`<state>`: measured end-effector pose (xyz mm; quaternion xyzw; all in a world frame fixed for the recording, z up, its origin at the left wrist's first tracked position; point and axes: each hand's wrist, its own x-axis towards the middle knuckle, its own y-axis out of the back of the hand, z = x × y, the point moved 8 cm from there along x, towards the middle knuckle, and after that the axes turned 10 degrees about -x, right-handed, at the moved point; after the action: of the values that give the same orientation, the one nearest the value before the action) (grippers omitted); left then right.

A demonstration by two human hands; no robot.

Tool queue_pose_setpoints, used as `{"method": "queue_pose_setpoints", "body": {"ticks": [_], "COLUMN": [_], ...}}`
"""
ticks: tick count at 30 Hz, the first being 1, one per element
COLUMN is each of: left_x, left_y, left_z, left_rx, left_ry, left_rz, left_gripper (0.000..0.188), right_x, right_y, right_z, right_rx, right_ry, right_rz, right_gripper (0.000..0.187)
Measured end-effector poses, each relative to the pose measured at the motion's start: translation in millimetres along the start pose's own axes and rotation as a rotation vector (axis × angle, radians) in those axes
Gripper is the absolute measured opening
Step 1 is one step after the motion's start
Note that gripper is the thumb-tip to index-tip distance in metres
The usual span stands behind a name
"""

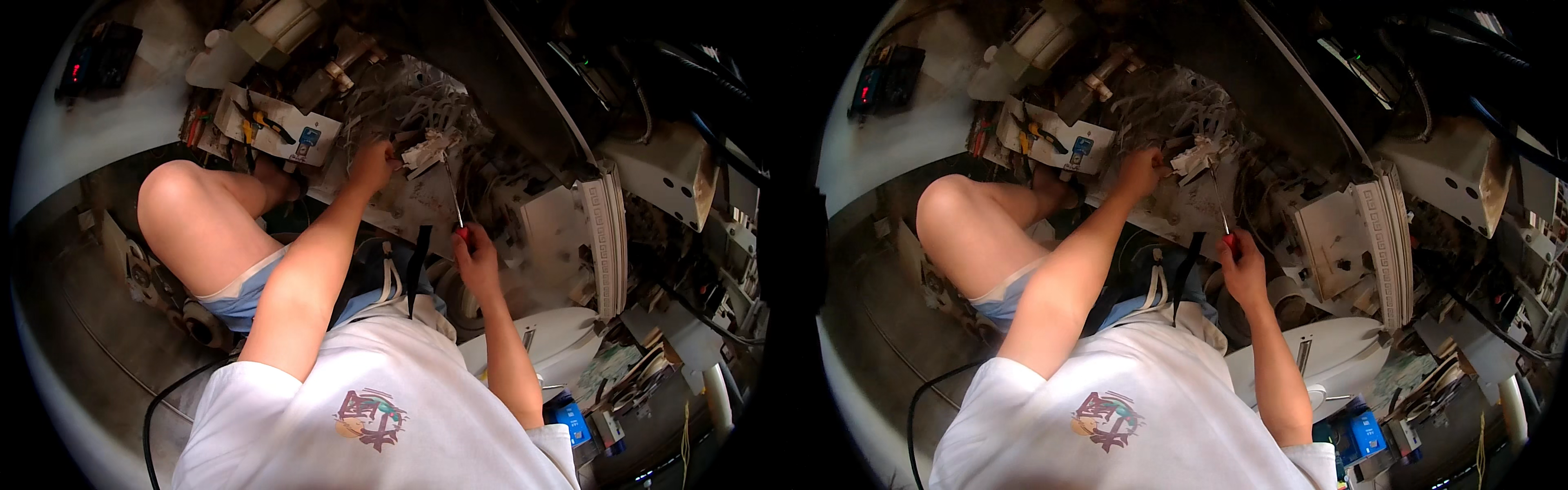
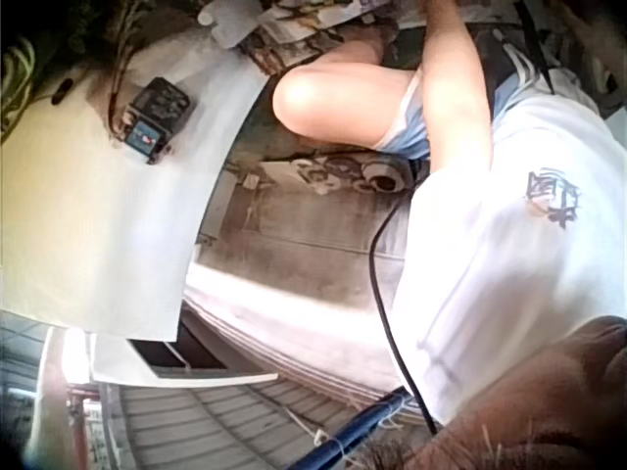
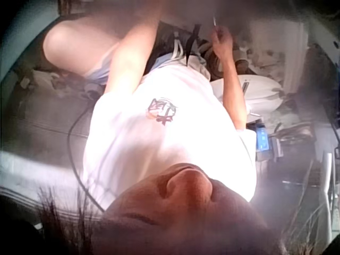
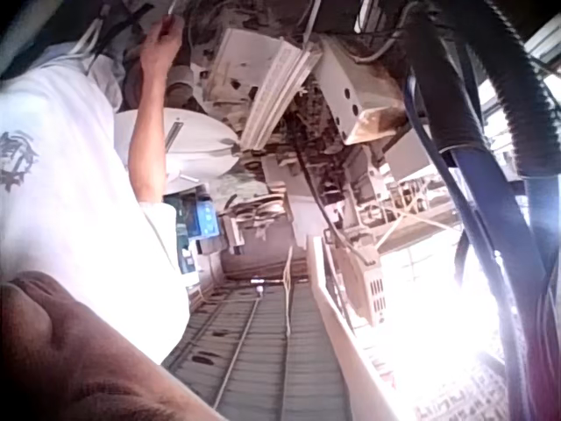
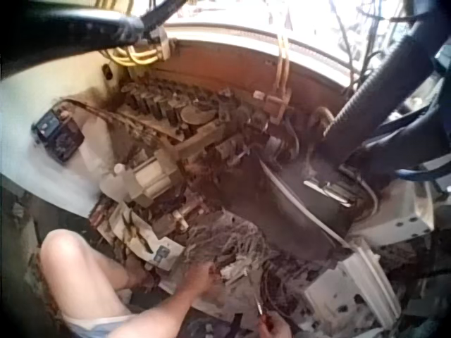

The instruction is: The person uses pliers to cut and remove zip ties from a complex assembly of wires and hoses on a large machine. They then use a screwdriver to adjust or tighten components within the machinery's internal structure.

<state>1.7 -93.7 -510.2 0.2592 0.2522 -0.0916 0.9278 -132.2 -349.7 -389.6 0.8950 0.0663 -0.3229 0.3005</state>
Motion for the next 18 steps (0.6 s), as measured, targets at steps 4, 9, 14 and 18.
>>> {"method": "queue_pose_setpoints", "body": {"ticks": [4,9,14,18], "left_x": [-15,-27,-53,-56], "left_y": [1,1,2,-3], "left_z": [-8,-20,14,10], "left_rx": [-0.022,-0.063,0.094,-0.014], "left_ry": [0.057,0.057,-0.068,0.000], "left_rz": [0.007,0.096,0.419,0.437], "left_gripper": [0.025,0.031,0.025,0.015], "right_x": [14,34,47,49], "right_y": [-7,-23,-39,-36], "right_z": [-25,-40,-31,-35], "right_rx": [-0.056,-0.195,-0.219,-0.272], "right_ry": [0.067,0.209,0.156,0.203], "right_rz": [-0.024,-0.001,-0.063,-0.015], "right_gripper": [0.032,0.035,0.036,0.038]}}
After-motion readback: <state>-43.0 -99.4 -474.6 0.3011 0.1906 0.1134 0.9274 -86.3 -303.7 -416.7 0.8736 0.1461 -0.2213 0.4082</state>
